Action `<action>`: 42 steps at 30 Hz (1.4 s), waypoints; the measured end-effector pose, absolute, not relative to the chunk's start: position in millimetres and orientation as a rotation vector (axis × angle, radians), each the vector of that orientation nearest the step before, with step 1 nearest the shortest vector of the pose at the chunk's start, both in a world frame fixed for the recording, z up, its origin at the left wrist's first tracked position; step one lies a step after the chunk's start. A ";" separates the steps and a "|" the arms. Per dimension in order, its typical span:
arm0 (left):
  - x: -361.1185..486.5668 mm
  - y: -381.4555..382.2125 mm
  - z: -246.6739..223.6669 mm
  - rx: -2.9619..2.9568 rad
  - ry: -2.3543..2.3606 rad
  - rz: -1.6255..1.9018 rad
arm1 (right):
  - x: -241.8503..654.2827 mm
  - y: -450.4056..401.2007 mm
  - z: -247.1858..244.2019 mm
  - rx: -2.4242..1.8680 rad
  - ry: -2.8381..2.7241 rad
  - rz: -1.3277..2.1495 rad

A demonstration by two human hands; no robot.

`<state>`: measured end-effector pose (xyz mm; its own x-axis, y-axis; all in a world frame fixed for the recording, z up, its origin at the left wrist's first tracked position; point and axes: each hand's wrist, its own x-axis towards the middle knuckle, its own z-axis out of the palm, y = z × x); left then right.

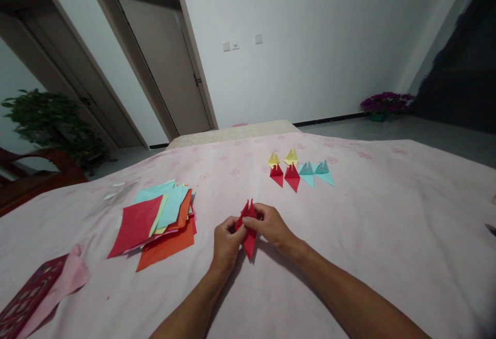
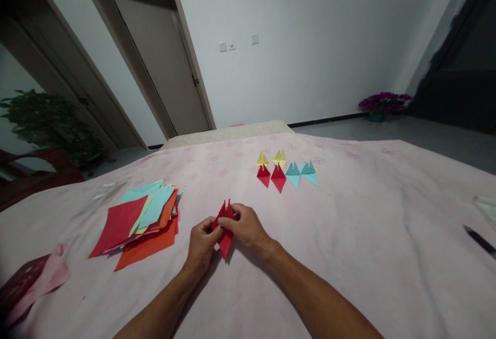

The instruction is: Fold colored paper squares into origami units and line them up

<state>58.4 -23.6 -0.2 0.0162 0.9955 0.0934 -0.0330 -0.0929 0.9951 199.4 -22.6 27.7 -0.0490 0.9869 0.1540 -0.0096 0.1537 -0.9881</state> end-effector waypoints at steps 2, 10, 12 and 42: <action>58.6 -23.8 -0.7 1.284 1.155 1.291 | 196.9 -24.3 23.7 -1.061 -1.250 1.171; 59.8 -26.8 3.7 1.216 1.111 1.304 | 197.1 -24.6 21.5 -0.994 -1.074 1.320; 58.8 -26.9 5.2 1.178 1.081 1.298 | 199.4 -22.9 21.8 -0.997 -1.066 1.311; 39.9 -1.7 0.9 1.019 0.892 1.188 | 211.2 -18.6 16.3 -1.182 -1.344 1.560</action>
